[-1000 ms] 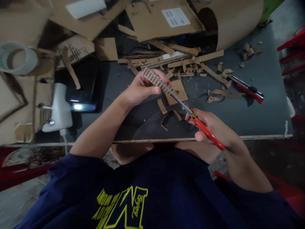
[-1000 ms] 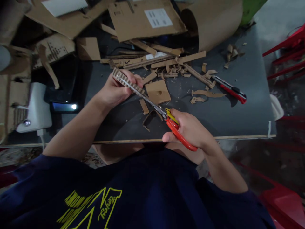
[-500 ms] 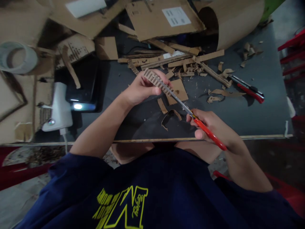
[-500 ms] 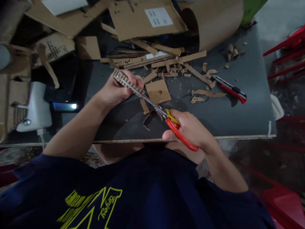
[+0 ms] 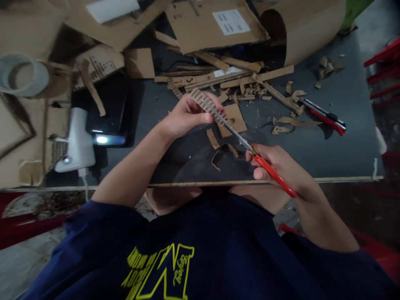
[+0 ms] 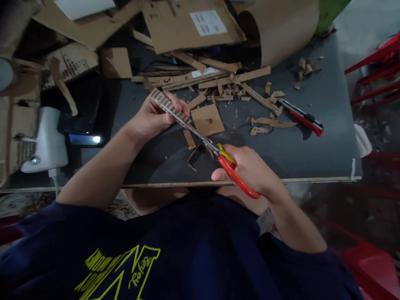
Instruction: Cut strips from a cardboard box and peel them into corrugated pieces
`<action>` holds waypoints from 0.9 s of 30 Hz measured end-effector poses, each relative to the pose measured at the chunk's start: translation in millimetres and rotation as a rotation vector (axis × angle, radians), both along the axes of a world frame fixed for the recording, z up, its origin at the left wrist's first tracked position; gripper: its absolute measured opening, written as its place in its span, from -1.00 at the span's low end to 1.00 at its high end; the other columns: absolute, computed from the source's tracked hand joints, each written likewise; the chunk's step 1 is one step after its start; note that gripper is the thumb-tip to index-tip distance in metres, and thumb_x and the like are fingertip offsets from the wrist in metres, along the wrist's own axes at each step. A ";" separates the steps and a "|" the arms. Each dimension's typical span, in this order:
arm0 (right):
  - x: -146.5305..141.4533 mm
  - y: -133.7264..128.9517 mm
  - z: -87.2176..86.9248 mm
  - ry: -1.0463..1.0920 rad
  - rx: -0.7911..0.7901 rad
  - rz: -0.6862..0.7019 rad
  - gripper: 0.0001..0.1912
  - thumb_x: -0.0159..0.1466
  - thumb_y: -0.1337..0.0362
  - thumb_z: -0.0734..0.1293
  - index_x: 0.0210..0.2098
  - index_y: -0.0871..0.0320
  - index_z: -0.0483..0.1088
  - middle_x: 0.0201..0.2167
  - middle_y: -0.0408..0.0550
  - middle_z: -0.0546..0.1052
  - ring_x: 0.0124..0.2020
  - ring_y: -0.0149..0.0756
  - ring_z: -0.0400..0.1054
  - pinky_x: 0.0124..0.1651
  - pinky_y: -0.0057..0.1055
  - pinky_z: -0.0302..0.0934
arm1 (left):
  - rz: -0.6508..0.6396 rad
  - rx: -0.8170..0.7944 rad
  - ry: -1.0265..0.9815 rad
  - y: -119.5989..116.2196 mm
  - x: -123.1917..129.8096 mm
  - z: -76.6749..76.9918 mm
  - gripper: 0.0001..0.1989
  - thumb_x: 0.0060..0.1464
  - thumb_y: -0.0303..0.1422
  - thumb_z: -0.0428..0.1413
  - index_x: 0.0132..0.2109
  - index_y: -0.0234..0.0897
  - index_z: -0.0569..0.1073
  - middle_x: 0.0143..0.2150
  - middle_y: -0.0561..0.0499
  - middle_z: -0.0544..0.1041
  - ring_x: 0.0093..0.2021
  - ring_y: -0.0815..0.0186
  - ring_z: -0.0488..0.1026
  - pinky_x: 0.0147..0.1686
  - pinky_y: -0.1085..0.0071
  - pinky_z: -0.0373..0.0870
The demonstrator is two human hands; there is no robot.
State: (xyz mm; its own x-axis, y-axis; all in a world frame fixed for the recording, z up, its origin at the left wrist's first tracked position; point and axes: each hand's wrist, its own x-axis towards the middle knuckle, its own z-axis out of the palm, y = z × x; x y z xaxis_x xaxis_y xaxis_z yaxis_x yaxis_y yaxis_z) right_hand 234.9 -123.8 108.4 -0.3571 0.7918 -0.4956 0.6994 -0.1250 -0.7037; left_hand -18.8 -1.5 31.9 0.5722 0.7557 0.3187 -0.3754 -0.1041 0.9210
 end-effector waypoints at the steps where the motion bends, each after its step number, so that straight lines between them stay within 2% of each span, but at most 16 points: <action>1: -0.3 0.0 0.3 0.009 -0.006 -0.002 -0.13 -0.03 -0.59 0.22 -0.27 0.12 0.31 -0.57 -0.25 0.28 -0.55 -0.43 0.10 -0.46 -0.39 0.01 | -0.003 -0.001 -0.011 -0.2 0.1 0.2 -0.53 -0.11 0.01 0.42 -0.28 -0.24 0.48 -0.33 0.07 0.55 -0.19 0.27 0.61 -0.04 0.30 0.60; 6: -0.9 -1.2 -0.2 0.059 0.007 0.016 -0.19 0.05 -0.55 0.22 -0.27 0.12 0.31 -0.54 -0.24 0.30 -0.54 -0.44 0.12 -0.45 -0.41 0.02 | -0.019 -0.012 -0.083 -1.9 1.7 1.1 -0.63 -0.03 -0.11 0.42 -0.25 -0.25 0.52 -0.29 0.06 0.59 -0.18 0.32 0.62 -0.05 0.38 0.59; 11: -1.0 -0.9 -1.0 0.046 0.021 0.019 -0.19 0.06 -0.55 0.20 -0.30 0.12 0.31 -0.57 -0.25 0.27 -0.56 -0.45 0.08 -0.48 -0.42 0.01 | 0.041 -0.045 -0.009 -1.5 2.0 -0.2 -0.52 -0.15 0.01 0.44 -0.28 -0.24 0.48 -0.32 0.05 0.57 -0.16 0.25 0.62 -0.04 0.31 0.60; 21: -1.6 -1.5 1.1 0.040 0.029 0.017 -0.20 0.06 -0.54 0.21 -0.32 0.13 0.30 -0.57 -0.25 0.26 -0.55 -0.46 0.09 -0.48 -0.42 0.01 | 0.010 -0.013 -0.036 -0.7 2.0 -0.9 -0.57 -0.07 -0.03 0.41 -0.24 -0.24 0.52 -0.32 0.07 0.57 -0.17 0.30 0.62 -0.05 0.36 0.59; 24: -0.6 -1.9 0.3 0.046 0.022 0.012 -0.21 0.07 -0.53 0.21 -0.31 0.12 0.30 -0.57 -0.25 0.25 -0.55 -0.46 0.07 -0.48 -0.42 0.00 | 0.051 -0.050 -0.001 -0.4 2.0 -2.7 -0.50 -0.13 0.04 0.41 -0.26 -0.25 0.49 -0.33 0.06 0.55 -0.15 0.23 0.63 -0.05 0.29 0.60; 27: -1.2 -1.6 -0.2 0.039 0.029 0.015 -0.21 0.07 -0.53 0.21 -0.31 0.12 0.30 -0.58 -0.26 0.25 -0.56 -0.46 0.07 -0.48 -0.42 0.00 | 0.086 -0.082 0.016 0.3 1.5 -5.4 -0.47 -0.17 0.05 0.43 -0.26 -0.25 0.47 -0.33 0.03 0.52 -0.05 0.12 0.62 -0.01 0.21 0.60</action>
State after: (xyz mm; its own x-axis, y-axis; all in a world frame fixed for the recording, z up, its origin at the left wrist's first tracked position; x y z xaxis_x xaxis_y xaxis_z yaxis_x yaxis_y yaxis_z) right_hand 233.7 -125.4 108.3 -0.3880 0.8001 -0.4575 0.6729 -0.0933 -0.7339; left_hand -17.3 -1.2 26.5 0.5086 0.8253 0.2456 -0.3539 -0.0597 0.9334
